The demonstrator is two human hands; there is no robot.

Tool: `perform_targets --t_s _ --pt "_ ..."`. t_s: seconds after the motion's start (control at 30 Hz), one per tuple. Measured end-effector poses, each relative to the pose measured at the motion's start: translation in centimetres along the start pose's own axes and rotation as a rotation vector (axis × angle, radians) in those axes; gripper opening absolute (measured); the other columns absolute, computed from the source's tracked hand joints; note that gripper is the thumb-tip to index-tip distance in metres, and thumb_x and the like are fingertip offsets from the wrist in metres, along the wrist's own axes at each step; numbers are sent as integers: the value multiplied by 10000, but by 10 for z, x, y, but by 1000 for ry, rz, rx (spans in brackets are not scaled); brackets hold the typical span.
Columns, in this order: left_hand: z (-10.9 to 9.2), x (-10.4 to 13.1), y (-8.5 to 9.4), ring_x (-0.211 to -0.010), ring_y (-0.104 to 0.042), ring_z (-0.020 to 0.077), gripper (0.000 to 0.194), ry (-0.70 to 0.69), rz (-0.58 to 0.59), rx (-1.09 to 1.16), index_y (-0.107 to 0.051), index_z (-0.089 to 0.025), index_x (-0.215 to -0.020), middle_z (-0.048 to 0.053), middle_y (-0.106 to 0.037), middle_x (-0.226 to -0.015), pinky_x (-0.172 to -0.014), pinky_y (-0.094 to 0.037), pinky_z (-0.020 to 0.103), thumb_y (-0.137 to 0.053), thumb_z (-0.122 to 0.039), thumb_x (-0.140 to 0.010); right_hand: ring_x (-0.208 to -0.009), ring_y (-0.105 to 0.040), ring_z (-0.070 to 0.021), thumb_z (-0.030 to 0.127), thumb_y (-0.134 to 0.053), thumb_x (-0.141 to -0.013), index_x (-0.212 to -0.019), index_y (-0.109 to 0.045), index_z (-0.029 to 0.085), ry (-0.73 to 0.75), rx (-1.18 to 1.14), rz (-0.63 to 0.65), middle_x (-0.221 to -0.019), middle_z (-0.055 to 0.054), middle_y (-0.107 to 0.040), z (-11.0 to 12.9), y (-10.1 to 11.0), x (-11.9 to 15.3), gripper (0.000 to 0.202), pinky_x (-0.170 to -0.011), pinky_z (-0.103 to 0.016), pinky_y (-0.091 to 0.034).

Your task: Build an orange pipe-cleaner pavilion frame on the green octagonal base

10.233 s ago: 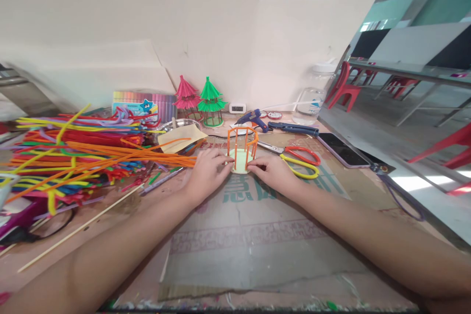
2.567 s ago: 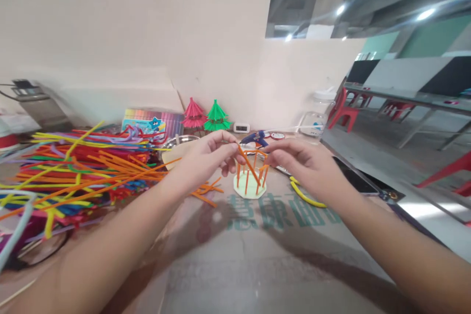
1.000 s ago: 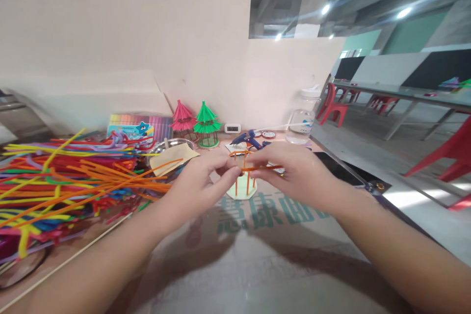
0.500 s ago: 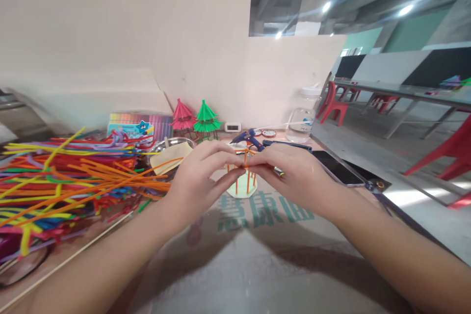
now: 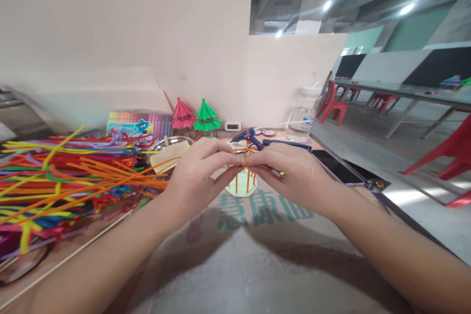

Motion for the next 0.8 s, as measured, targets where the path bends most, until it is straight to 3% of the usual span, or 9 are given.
perform_targets --t_s 0.13,0.53,0.7,0.8 --pt "0 -1 0 -920 -656 164 84 5 40 54 -700 -218 -963 41 -714 -988 -815 -519 302 -667 -156 -917 -870 -699 -177 131 -559 -969 -1014 -681 198 28 -5 20 -933 -55 -767 1 0 1 147 -738 -290 -513" --pt "12 -2 6 -927 -654 181 28 188 64 139 -698 -203 -917 43 -689 -970 -816 -509 309 -684 -215 -895 -823 -683 -190 200 -571 -948 -957 -698 227 -126 53 84 -874 -35 -752 -22 15 2 131 -757 -321 -500" --pt "24 -2 10 -907 -624 165 58 365 31 193 -644 -196 -853 19 -647 -917 -827 -502 306 -658 -231 -897 -694 -670 -191 274 -631 -918 -868 -726 231 -350 89 -17 -806 -33 -754 -51 45 2 117 -649 -317 -500" --pt "29 4 2 -843 -618 158 113 538 -36 355 -605 -197 -824 10 -639 -872 -765 -504 295 -657 -274 -888 -747 -703 -210 311 -659 -901 -912 -772 227 -490 -23 -51 -862 -44 -782 -61 45 3 142 -685 -337 -536"
Point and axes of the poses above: each hand's wrist, its own x-axis away from the middle knuckle, its own y-axis out of the back of the hand, z = x × y, the point moved 4 cm from there along -x, towards the middle knuckle
